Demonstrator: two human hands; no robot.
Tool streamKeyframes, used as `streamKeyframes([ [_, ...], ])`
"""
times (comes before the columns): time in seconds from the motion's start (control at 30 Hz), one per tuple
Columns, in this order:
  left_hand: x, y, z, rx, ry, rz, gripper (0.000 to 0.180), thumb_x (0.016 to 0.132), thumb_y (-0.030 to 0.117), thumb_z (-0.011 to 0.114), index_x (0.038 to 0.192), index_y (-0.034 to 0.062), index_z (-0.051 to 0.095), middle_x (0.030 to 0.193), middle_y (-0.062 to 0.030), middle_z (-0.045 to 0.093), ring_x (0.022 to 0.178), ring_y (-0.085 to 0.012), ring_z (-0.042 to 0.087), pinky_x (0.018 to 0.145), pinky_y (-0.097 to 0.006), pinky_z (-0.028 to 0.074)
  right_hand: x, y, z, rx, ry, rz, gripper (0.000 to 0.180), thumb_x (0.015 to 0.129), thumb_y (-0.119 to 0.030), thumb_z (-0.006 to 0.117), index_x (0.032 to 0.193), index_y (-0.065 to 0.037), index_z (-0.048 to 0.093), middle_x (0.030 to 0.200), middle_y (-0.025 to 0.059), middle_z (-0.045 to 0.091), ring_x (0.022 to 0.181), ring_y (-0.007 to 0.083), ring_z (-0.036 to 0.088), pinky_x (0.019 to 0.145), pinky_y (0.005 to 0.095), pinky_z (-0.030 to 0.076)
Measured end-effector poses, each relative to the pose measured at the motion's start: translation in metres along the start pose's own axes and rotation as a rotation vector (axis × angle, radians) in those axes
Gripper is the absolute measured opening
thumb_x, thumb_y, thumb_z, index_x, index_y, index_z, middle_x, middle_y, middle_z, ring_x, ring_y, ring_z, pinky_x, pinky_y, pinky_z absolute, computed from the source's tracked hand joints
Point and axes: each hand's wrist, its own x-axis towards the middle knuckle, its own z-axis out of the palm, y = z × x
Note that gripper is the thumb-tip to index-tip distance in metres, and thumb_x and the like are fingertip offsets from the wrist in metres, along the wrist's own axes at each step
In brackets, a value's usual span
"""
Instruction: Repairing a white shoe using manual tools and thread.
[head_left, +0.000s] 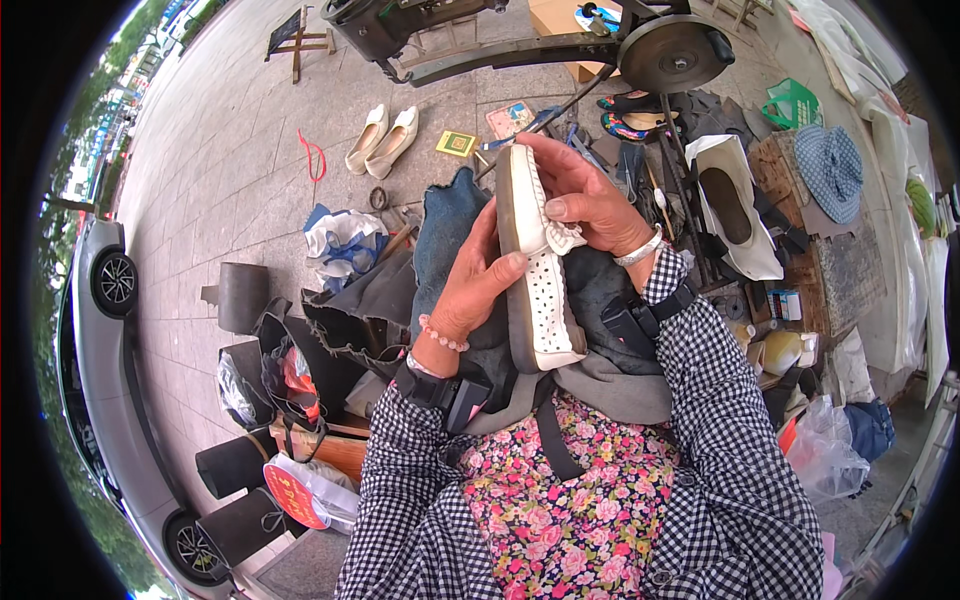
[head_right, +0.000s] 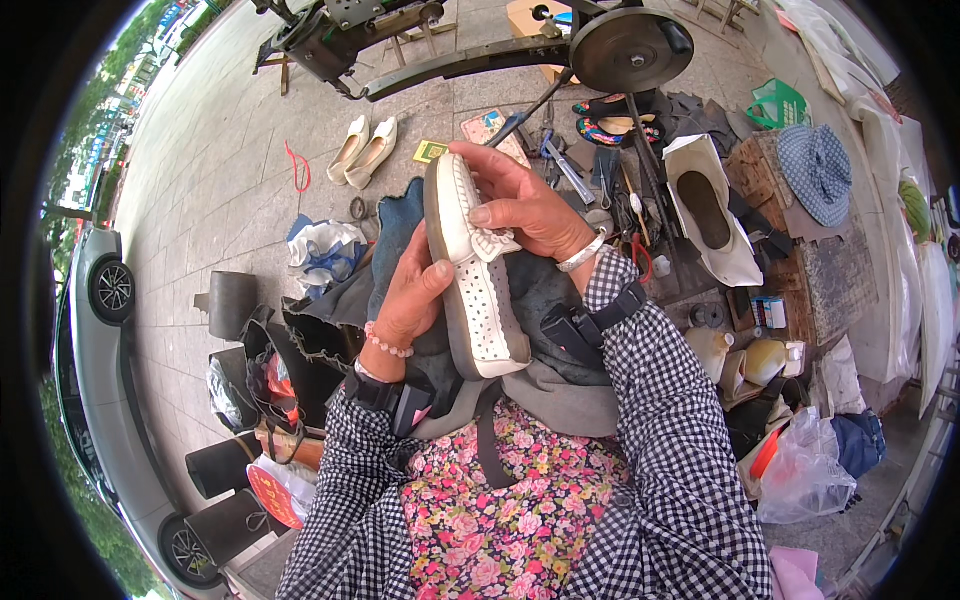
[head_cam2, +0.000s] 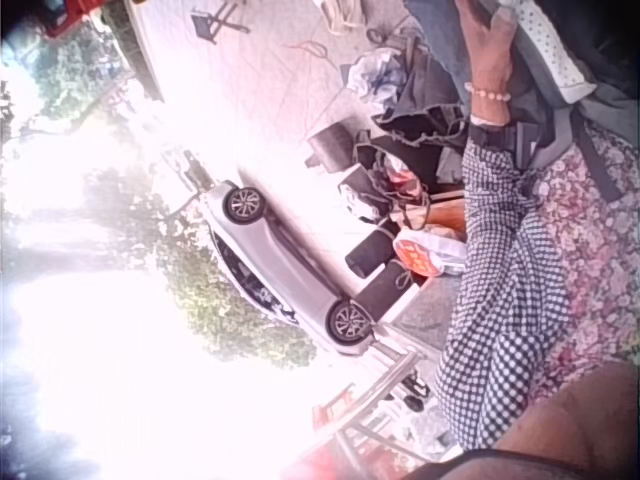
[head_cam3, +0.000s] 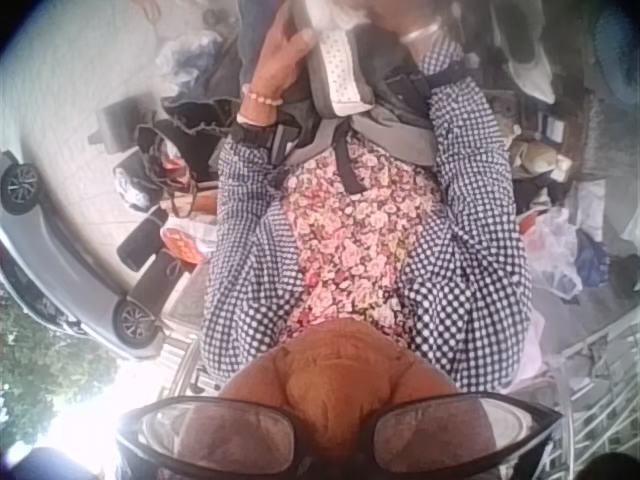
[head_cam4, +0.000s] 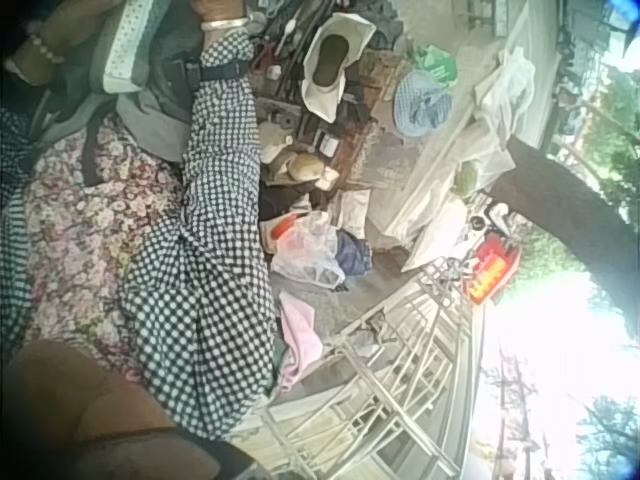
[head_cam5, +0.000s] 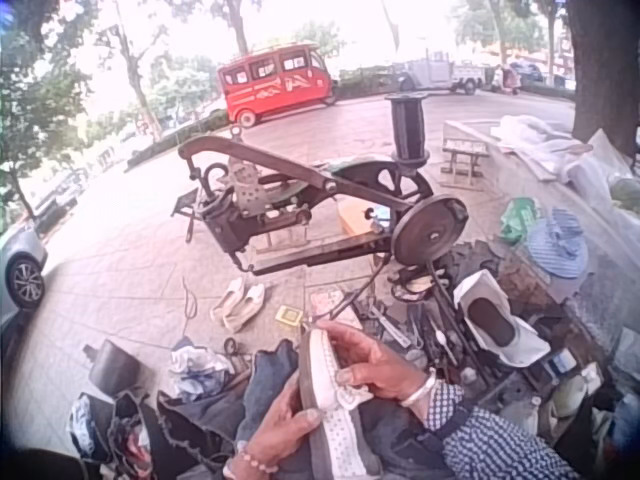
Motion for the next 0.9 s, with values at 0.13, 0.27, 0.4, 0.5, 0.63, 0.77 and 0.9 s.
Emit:
streamKeyframes([
  [0.13,0.0,-0.001,-0.002,0.008,-0.006,0.003,0.096,0.069,0.037,0.072,0.138,-0.0009,0.017,0.136,-0.0154,0.03,0.127,-0.0248,0.029,0.104,-0.035,0.022,0.0,0.0,-0.001,-0.007,0.009,0.01,0.074,0.066,-0.006,0.067,0.133,-0.005,0.034,0.123,0.0087,0.045,0.113,0.018,0.044,0.098,0.0306,0.035],
  [0.27,0.0,-0.001,-0.001,0.048,-0.013,0.01,0.095,0.069,0.036,0.072,0.137,-0.0008,0.018,0.134,-0.0147,0.032,0.125,-0.0243,0.031,0.103,-0.035,0.024,0.0,-0.001,0.0,-0.023,0.014,0.009,0.073,0.067,-0.009,0.068,0.133,-0.005,0.034,0.122,0.0086,0.046,0.112,0.018,0.044,0.097,0.0308,0.036],
  [0.4,-0.001,0.001,0.0,0.022,0.003,-0.006,0.089,0.07,0.034,0.072,0.136,-0.0005,0.023,0.13,-0.0134,0.038,0.12,-0.0221,0.037,0.101,-0.034,0.028,0.0,0.002,-0.003,0.019,0.001,0.003,0.071,0.07,-0.011,0.069,0.132,-0.005,0.035,0.122,0.0092,0.046,0.112,0.0179,0.045,0.097,0.0309,0.035],
  [0.5,-0.003,0.002,0.0,-0.057,0.036,-0.01,0.079,0.072,0.03,0.07,0.132,-0.0001,0.029,0.125,-0.0113,0.044,0.115,-0.0196,0.043,0.098,-0.032,0.032,0.001,0.004,-0.003,0.04,0.03,-0.006,0.068,0.072,-0.013,0.069,0.131,-0.003,0.036,0.122,0.0092,0.047,0.112,0.0179,0.045,0.098,0.031,0.035],
  [0.63,-0.005,0.0,-0.004,-0.195,0.035,0.016,0.067,0.077,0.028,0.065,0.129,-0.001,0.033,0.122,-0.012,0.048,0.111,-0.0212,0.048,0.095,-0.033,0.037,0.0,0.002,0.001,0.014,0.019,-0.014,0.065,0.074,-0.009,0.067,0.13,-0.001,0.036,0.123,0.0089,0.047,0.113,0.018,0.045,0.099,0.0311,0.034],
  [0.77,-0.005,-0.003,-0.008,-0.33,0.011,0.006,0.058,0.083,0.026,0.058,0.129,-0.0005,0.033,0.124,-0.0105,0.047,0.112,-0.0213,0.047,0.097,-0.034,0.035,0.0,0.004,-0.003,0.005,0.018,-0.034,0.062,0.075,-0.004,0.063,0.13,0.0,0.036,0.123,0.0101,0.048,0.113,0.018,0.045,0.098,0.0309,0.035],
  [0.9,-0.005,-0.005,-0.01,-0.35,0.008,0.01,0.055,0.086,0.026,0.053,0.131,0.0009,0.032,0.125,-0.0096,0.046,0.114,-0.0197,0.044,0.098,-0.033,0.032,-0.001,0.001,0.001,0.0,0.002,-0.032,0.06,0.074,-0.001,0.06,0.13,0.0,0.036,0.122,0.0102,0.048,0.112,0.0176,0.046,0.097,0.0304,0.036],
])
